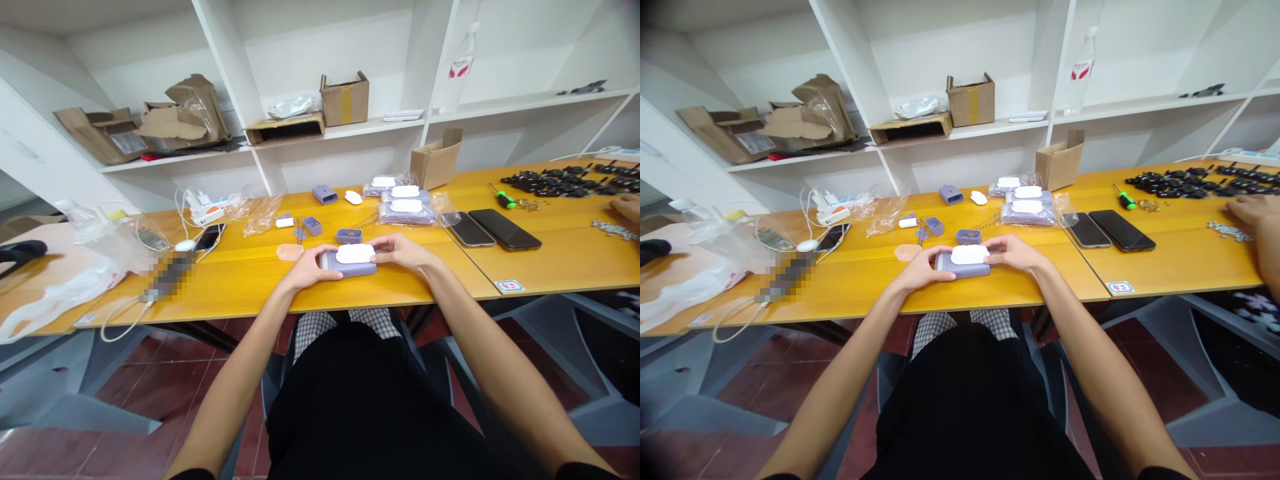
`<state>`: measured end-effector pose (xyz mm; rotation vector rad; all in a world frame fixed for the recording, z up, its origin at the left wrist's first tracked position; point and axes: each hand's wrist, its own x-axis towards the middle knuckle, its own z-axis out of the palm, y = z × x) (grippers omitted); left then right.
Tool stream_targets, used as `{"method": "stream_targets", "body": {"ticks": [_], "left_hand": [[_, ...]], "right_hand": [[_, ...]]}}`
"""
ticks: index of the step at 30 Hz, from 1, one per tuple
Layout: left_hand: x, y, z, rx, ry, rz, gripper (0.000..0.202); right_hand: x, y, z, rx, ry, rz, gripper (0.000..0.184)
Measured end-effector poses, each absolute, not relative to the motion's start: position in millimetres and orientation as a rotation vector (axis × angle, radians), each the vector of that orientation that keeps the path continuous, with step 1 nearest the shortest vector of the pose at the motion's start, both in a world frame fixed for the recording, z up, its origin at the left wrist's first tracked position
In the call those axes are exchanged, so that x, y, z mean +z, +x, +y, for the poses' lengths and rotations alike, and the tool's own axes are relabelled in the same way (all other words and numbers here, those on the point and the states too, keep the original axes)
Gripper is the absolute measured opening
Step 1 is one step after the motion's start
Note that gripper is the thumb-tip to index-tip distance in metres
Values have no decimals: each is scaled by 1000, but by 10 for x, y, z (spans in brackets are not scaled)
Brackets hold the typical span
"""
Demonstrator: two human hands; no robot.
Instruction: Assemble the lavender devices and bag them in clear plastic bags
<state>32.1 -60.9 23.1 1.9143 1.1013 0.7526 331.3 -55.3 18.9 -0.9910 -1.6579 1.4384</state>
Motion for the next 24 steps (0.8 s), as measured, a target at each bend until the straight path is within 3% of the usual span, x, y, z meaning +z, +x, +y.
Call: {"method": "stream_targets", "body": {"ticks": [17,24], "left_hand": [[273,295,-633,728,1992,1080,74],[262,374,-692,731,2057,1112,72]], "right_hand": [[126,3255,-511,1242,-981,-1774,28],[155,3064,-626,913,-1007,-1955,41]]}}
